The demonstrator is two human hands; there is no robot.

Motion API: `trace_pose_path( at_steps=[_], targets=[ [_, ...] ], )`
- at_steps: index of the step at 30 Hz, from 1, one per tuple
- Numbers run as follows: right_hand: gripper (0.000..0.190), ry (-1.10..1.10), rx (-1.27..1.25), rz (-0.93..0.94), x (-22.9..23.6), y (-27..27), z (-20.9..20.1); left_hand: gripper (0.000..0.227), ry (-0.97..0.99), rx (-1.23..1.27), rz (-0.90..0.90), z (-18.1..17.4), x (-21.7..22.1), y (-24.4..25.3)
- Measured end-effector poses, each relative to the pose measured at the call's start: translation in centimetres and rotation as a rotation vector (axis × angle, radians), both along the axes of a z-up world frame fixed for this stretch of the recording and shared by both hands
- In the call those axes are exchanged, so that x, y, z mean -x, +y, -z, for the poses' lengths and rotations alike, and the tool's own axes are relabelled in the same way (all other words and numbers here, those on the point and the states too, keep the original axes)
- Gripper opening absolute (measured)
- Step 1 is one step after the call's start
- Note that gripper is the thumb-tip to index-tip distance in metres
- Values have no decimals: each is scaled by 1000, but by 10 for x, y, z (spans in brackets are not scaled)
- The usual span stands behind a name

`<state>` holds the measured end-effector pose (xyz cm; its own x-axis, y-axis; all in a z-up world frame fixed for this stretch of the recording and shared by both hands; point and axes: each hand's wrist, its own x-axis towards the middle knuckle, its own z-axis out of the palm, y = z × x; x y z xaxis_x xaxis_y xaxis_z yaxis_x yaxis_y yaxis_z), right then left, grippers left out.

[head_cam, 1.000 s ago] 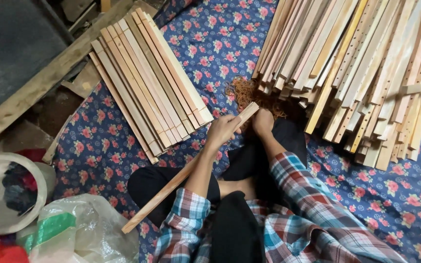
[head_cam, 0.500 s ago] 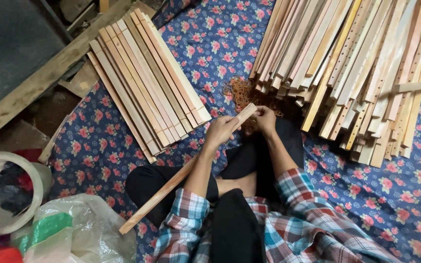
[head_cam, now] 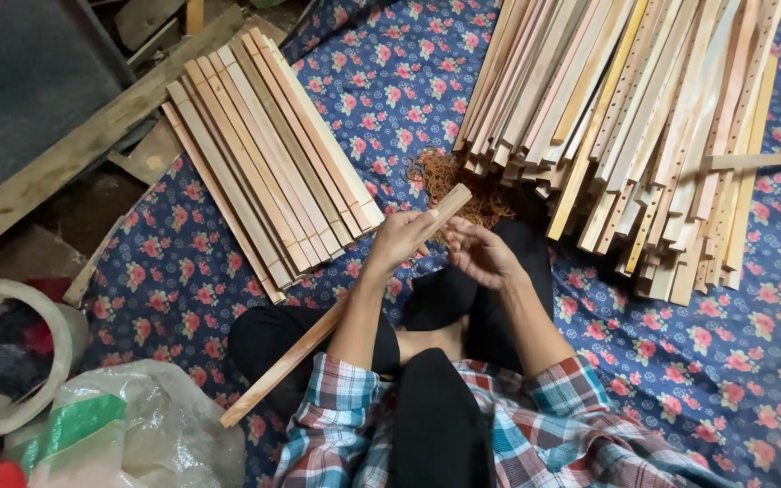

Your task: Organizing and stacking wooden slats into neat piles on a workshop floor.

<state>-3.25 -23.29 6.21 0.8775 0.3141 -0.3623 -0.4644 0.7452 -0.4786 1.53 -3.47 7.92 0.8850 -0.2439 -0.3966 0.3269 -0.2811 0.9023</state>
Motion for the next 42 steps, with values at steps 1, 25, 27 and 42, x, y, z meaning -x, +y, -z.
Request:
trace_pose_path(
  at_steps=[1,25,27,42],
  targets=[
    [29,-3,2,-5,0,4,3,47,-3,2,-5,-8,1,1],
    [39,-620,832,-371,-19,-8,-55,34,-3,209,139,-45,52,14],
    [24,-794,729,-290,-2,2,-70,49,0,313,145,-22,48,17],
    [50,69,-540,307,78,22,-33,42,-163,301,-36,-64,51,21]
  ],
)
